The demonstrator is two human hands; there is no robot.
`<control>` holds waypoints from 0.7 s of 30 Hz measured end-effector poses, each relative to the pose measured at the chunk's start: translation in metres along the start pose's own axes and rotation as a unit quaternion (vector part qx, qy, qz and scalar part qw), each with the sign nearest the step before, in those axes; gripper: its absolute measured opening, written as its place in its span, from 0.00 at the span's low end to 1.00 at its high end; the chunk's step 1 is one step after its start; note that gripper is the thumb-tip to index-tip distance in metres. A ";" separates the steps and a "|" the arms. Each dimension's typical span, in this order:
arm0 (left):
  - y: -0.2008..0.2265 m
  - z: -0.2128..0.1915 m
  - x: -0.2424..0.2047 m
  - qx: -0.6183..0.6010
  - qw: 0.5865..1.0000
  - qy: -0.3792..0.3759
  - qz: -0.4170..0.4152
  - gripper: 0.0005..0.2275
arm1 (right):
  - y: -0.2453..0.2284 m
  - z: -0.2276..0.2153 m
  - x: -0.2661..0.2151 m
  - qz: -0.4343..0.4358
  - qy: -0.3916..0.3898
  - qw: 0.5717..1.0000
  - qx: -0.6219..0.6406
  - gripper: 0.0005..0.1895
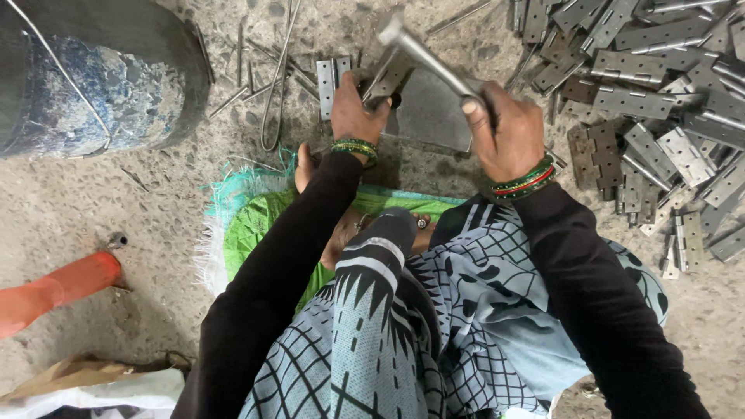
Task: The person sits on the floor and assembles metal hinges by inserting pins into hinge plates using a metal block and a hammer. The person repeatedly picks up hinge plates, aligns them, inserts pins, and strikes them with a hammer to secure the assembly.
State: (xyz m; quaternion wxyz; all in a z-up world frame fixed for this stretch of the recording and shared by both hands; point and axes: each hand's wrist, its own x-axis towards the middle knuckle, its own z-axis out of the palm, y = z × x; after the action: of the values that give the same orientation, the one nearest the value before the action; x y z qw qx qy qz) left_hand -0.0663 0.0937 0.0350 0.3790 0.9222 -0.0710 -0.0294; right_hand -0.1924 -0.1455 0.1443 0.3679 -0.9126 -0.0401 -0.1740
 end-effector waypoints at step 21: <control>-0.008 -0.011 -0.011 0.050 0.998 0.006 0.025 0.32 | 0.011 0.025 -0.015 0.079 -0.082 0.993 0.004 0.22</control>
State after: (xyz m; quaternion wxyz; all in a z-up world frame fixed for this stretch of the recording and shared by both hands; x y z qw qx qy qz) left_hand -0.0751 0.1086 0.0374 0.3340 0.9379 -0.0928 -0.0104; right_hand -0.1967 -0.1355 0.1148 0.3794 -0.9227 0.0015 -0.0688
